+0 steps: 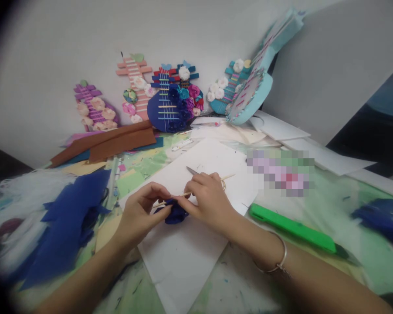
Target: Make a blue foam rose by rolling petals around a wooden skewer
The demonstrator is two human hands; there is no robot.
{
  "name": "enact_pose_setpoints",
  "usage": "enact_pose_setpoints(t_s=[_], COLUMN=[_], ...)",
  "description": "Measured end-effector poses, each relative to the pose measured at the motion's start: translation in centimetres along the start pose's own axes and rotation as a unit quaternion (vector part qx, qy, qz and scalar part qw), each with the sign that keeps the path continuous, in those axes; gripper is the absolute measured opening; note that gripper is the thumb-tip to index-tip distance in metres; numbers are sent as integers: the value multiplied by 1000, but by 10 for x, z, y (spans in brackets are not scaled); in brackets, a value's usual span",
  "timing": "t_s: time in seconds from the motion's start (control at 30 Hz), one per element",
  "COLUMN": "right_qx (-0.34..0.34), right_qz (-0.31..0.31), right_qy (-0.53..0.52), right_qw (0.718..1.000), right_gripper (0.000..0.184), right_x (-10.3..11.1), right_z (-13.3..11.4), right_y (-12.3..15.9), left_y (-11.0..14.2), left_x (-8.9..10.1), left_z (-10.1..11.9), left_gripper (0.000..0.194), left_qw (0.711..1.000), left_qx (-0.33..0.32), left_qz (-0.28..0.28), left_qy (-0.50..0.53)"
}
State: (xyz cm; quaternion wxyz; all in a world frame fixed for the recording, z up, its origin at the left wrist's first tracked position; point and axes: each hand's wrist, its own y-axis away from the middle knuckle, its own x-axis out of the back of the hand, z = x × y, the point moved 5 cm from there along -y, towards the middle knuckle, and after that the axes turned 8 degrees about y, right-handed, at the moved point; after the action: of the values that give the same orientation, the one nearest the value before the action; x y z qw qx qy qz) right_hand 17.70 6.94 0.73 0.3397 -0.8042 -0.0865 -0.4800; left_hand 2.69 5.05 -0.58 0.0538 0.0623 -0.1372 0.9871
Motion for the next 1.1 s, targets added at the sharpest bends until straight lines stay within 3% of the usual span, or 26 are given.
enact_pose_setpoints(t_s=[0.27, 0.5, 0.87, 1.1], right_qx=[1, 5, 40, 56], right_qz=[1, 8, 73, 88], right_qy=[-21, -27, 19, 39], right_qw=[1000, 1000, 996, 994], right_gripper=[20, 21, 18, 17], right_x=[1, 2, 6, 5], right_z=[1, 0, -3, -5], right_y=[0, 1, 5, 6], left_y=[0, -1, -5, -6], left_x=[2, 2, 0, 2], left_z=[-6, -5, -3, -8], left_gripper=[13, 16, 16, 20], left_qw=[992, 995, 997, 994], left_qx=[37, 63, 33, 66], left_qz=[-31, 2, -22, -47], left_qy=[119, 81, 71, 73])
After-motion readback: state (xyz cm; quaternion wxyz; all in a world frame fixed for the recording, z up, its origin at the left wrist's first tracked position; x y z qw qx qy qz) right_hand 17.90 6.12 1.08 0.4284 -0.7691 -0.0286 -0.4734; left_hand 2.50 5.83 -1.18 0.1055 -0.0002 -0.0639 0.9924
